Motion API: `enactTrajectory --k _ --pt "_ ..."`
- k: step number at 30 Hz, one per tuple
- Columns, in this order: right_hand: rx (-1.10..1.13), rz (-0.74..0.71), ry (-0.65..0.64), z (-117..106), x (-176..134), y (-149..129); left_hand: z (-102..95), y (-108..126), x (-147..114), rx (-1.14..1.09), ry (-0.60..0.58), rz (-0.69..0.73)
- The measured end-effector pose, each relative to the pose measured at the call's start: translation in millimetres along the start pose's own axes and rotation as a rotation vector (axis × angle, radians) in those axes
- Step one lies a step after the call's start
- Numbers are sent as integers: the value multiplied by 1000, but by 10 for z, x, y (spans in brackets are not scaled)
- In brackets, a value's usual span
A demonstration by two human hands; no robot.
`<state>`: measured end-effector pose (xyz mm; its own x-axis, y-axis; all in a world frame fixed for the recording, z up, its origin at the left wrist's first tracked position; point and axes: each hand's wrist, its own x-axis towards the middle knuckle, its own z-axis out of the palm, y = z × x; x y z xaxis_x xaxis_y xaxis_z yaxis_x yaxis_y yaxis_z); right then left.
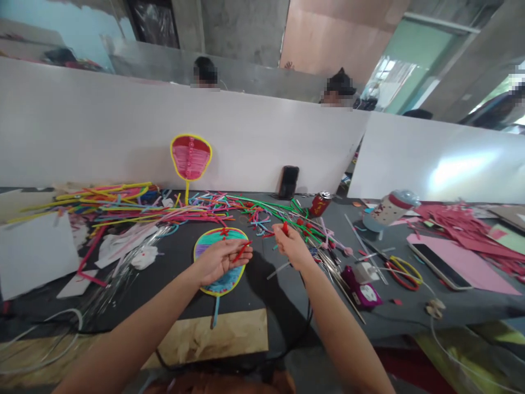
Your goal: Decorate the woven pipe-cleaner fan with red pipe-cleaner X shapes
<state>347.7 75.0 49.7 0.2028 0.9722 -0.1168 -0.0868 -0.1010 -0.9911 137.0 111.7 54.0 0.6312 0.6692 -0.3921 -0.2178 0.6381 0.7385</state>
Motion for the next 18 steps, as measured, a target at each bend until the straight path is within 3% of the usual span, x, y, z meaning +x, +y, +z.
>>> enactTrajectory --k 5,10,14,18 --pt "-105 0 33 -232 -17 76 60 -98 154 144 31 117" --pt "-297 -90 101 -276 56 128 -49 -125 77 386 82 176" --pt "-404 -197 90 -68 15 85 -175 -172 -34 732 149 293" --pt "-421 -248 -209 372 -175 82 -299 -202 -119 1333 211 712"
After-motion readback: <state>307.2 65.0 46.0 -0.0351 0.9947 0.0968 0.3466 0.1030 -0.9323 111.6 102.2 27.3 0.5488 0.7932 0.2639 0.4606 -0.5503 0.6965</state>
